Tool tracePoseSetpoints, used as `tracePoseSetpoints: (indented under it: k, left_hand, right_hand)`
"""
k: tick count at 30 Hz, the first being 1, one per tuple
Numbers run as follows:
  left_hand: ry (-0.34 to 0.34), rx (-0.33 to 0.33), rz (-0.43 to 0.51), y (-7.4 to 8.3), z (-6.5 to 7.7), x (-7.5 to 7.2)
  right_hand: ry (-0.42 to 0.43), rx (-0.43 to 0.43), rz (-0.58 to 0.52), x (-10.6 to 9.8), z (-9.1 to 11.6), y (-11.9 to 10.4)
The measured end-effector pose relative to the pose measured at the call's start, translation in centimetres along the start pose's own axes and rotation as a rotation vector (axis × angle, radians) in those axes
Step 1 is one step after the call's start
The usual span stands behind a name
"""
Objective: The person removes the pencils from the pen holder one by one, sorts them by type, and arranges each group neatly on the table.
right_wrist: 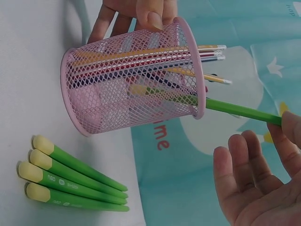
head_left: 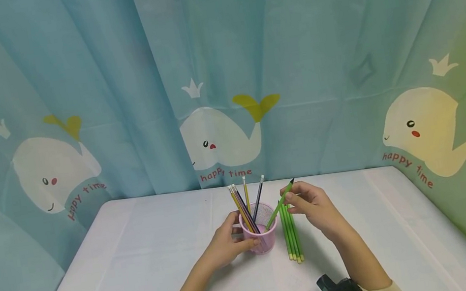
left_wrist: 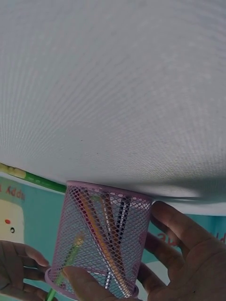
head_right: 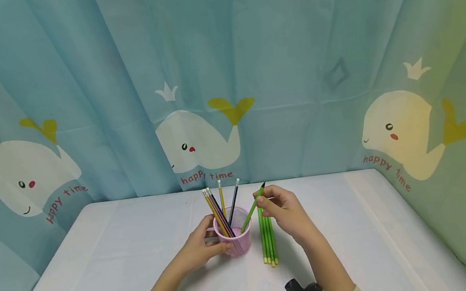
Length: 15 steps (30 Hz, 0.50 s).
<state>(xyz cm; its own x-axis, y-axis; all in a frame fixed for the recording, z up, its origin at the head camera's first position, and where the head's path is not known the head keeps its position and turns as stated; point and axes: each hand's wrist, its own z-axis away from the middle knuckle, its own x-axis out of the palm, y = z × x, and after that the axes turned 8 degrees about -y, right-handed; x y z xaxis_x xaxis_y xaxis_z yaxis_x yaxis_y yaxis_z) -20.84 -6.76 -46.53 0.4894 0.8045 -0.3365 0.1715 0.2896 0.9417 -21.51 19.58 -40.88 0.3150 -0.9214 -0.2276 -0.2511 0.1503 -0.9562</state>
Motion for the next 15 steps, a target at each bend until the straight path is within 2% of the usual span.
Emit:
tracePoseSetpoints:
  k: [15]
  left_hand:
    - [-0.003,0.002,0.000,0.14,0.19,-0.11]
  right_hand:
    - [0.049,-0.017,-0.028,-0.56,0.20,-0.45]
